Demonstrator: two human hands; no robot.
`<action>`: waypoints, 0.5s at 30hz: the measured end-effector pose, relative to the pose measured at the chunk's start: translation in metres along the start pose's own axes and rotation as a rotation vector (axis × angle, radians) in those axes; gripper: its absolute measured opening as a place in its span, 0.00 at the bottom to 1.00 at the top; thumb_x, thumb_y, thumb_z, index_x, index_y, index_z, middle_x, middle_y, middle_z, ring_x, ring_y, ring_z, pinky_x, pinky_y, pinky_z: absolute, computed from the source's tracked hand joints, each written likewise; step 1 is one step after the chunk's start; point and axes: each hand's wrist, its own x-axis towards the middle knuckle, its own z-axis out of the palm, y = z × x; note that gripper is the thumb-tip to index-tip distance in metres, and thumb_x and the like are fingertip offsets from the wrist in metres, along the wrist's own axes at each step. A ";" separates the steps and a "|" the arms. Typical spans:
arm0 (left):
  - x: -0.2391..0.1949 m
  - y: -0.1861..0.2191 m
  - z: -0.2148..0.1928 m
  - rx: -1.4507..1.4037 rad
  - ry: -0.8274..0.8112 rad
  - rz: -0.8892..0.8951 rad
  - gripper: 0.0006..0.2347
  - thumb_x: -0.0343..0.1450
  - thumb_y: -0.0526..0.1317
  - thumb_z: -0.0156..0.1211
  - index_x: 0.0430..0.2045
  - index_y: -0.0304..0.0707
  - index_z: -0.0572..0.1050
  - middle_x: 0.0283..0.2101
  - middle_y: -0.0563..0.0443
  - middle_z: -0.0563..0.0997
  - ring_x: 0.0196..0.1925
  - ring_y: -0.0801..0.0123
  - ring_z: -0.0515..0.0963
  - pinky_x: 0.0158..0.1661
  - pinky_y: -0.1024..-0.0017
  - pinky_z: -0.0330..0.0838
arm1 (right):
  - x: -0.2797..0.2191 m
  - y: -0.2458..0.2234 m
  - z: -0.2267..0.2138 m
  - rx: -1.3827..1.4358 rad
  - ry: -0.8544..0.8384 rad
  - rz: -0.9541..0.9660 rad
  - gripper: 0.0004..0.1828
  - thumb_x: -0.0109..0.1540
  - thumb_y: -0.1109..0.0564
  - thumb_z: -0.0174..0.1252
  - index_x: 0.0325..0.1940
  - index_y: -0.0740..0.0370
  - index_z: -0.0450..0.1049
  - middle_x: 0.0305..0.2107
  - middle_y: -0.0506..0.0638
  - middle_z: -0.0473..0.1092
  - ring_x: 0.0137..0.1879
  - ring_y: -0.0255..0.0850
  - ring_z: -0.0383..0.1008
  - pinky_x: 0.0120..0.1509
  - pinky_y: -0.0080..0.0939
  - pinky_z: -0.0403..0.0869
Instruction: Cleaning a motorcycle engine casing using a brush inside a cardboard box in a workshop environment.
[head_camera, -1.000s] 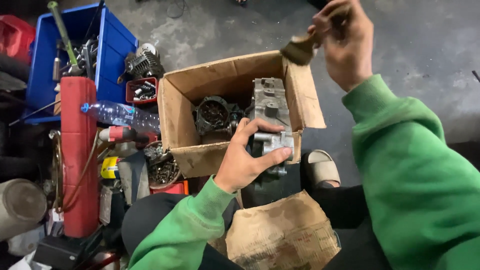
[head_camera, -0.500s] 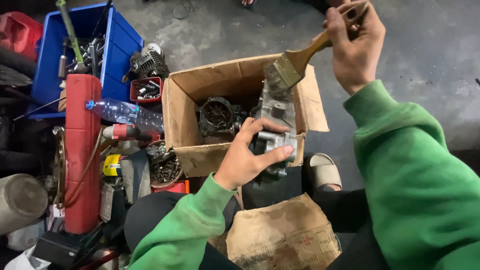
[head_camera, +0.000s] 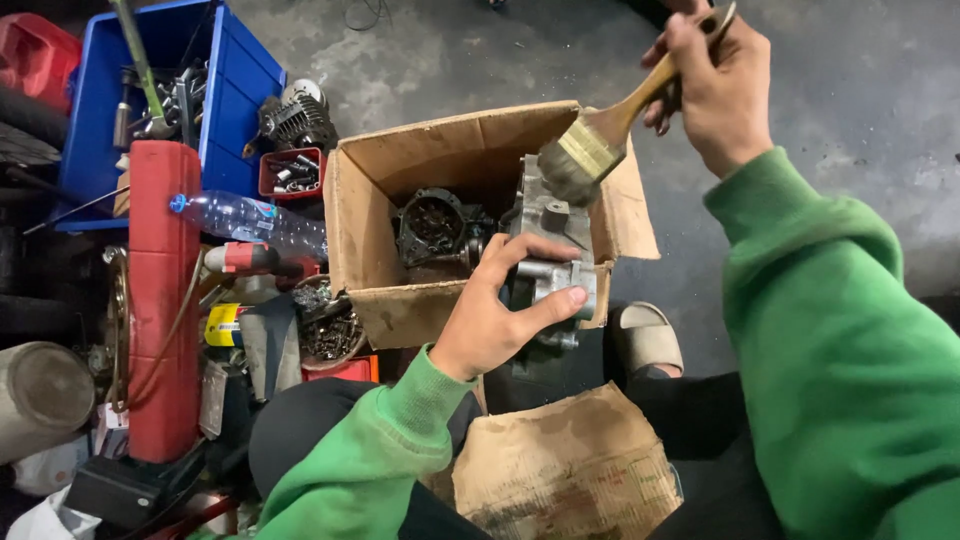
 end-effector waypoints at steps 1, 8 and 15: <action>0.000 -0.001 0.000 0.000 -0.004 -0.002 0.12 0.68 0.47 0.66 0.43 0.53 0.77 0.48 0.62 0.78 0.51 0.74 0.72 0.60 0.70 0.66 | 0.001 0.004 -0.002 0.000 0.004 0.003 0.13 0.80 0.56 0.49 0.44 0.66 0.64 0.36 0.58 0.75 0.23 0.39 0.74 0.20 0.32 0.75; 0.000 0.000 0.001 0.004 -0.007 0.014 0.12 0.68 0.46 0.66 0.43 0.52 0.77 0.48 0.63 0.80 0.52 0.73 0.71 0.61 0.70 0.65 | 0.002 0.003 -0.001 0.101 0.106 -0.053 0.16 0.78 0.49 0.50 0.45 0.64 0.66 0.36 0.55 0.72 0.25 0.41 0.74 0.22 0.36 0.76; 0.002 -0.001 0.002 -0.003 -0.017 0.014 0.12 0.68 0.47 0.65 0.43 0.52 0.77 0.48 0.62 0.79 0.53 0.73 0.71 0.61 0.70 0.65 | -0.004 -0.008 0.015 0.013 0.054 -0.200 0.12 0.80 0.57 0.47 0.45 0.65 0.59 0.34 0.59 0.69 0.18 0.41 0.67 0.17 0.36 0.69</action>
